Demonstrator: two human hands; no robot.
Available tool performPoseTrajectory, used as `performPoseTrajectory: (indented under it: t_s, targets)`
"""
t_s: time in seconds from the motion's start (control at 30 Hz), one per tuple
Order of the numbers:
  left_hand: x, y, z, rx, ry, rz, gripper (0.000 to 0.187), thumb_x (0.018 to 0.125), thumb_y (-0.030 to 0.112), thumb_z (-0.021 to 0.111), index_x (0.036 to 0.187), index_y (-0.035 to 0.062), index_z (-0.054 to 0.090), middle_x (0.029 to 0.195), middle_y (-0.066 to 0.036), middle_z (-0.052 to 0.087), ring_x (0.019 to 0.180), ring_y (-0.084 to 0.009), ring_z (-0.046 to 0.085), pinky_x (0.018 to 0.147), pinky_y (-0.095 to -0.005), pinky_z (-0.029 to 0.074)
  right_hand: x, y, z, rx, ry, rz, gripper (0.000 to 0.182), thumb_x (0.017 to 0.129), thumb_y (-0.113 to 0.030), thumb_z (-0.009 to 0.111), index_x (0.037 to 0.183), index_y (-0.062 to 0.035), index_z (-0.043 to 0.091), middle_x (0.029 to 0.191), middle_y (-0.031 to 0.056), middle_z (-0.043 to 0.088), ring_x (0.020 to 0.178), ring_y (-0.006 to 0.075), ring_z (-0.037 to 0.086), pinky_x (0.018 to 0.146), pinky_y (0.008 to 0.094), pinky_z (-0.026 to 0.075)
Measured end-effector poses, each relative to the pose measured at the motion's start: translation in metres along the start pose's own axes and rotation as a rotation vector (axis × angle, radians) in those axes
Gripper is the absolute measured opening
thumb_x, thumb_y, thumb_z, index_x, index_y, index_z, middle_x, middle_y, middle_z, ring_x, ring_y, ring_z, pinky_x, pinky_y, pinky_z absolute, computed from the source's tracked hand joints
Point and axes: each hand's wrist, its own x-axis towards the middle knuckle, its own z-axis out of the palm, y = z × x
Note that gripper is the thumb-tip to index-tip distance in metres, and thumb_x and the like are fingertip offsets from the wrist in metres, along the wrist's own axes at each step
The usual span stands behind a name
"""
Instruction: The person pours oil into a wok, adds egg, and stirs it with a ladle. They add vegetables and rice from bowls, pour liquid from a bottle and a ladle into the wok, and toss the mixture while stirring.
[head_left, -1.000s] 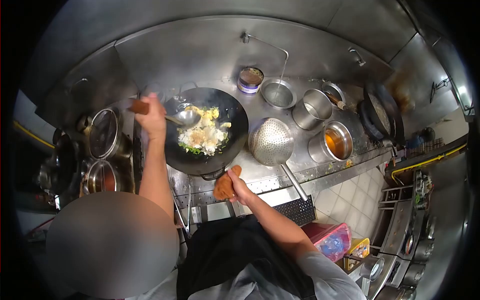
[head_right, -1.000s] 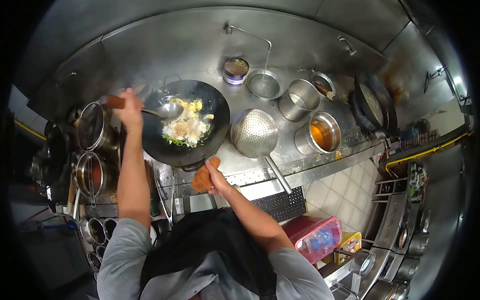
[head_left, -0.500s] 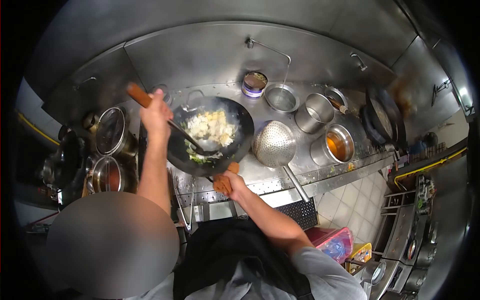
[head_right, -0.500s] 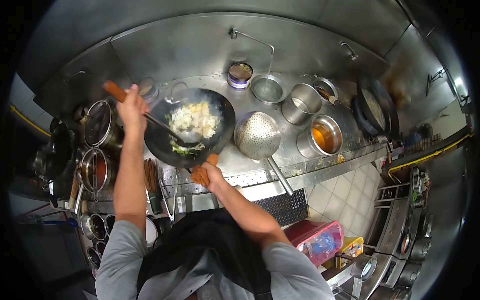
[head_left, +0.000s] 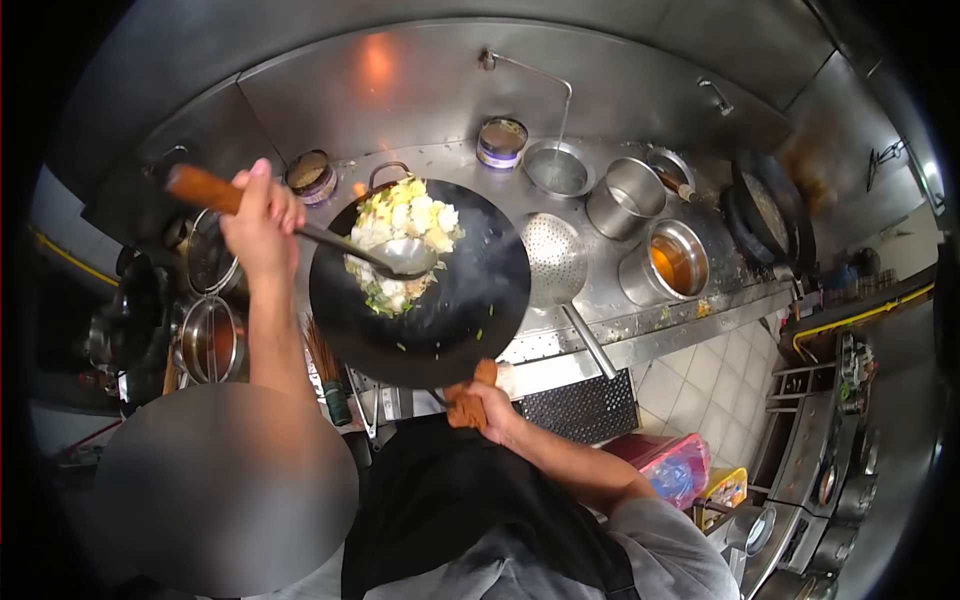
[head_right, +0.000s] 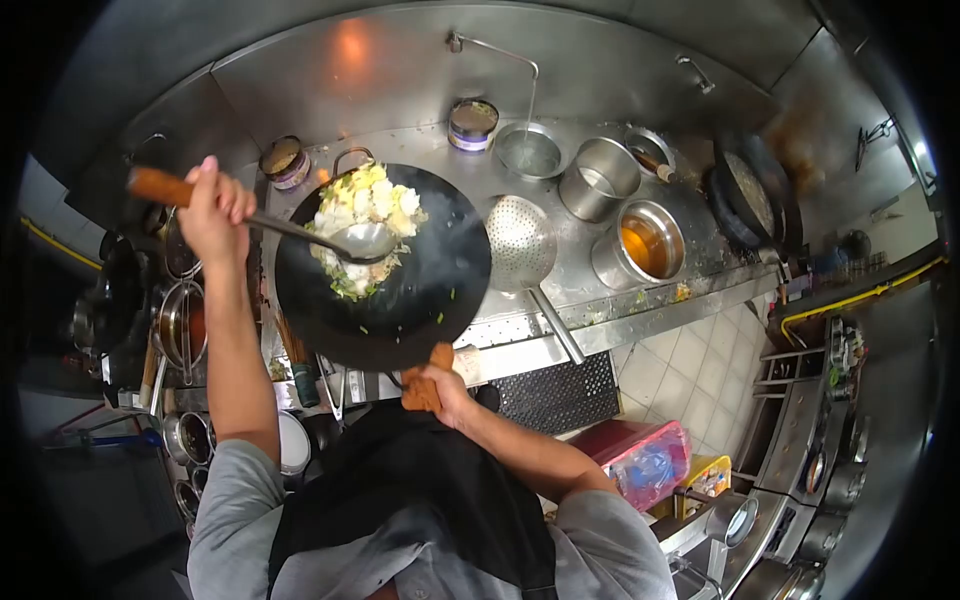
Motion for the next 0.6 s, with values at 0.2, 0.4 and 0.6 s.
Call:
performPoseTrajectory:
  t_s: [0.2,0.4,0.6]
  targets:
    - [-0.026,-0.094,-0.007,0.171,0.137,0.024,0.03,0.093,0.012,0.059,0.067,0.0099,0.044,0.052,-0.001,0.045,0.04,-0.0102,0.04,0.04,-0.0276,0.036,0.059,-0.032,0.056,-0.159,0.119,-0.016,0.027,0.085,-0.026,0.058,0.106,-0.0093,0.057,0.091,0.0051,0.066,0.073,0.0189,0.062,0.051,0.0338,0.044]
    - [0.012,-0.002,0.005,-0.01,-0.014,0.056,0.027,0.093,0.013,0.057,0.071,0.0107,0.041,0.051,0.002,0.034,0.039,-0.0092,0.033,0.04,-0.0275,0.033,-0.009,-0.002,0.011,0.003,0.042,-0.03,0.03,0.085,-0.02,0.056,0.11,-0.0036,0.054,0.091,0.0106,0.062,0.08,0.0236,0.065,0.06,0.0364,0.051]
    - [-0.015,-0.035,0.036,0.057,0.006,0.185,0.023,0.094,0.014,0.056,0.075,0.0082,0.046,0.05,0.002,0.035,0.039,-0.0092,0.034,0.04,-0.0267,0.034,0.069,-0.053,0.071,-0.215,0.129,0.024,0.027,0.088,-0.025,0.053,0.107,-0.0072,0.06,0.096,0.0068,0.066,0.078,0.019,0.064,0.051,0.0285,0.045]
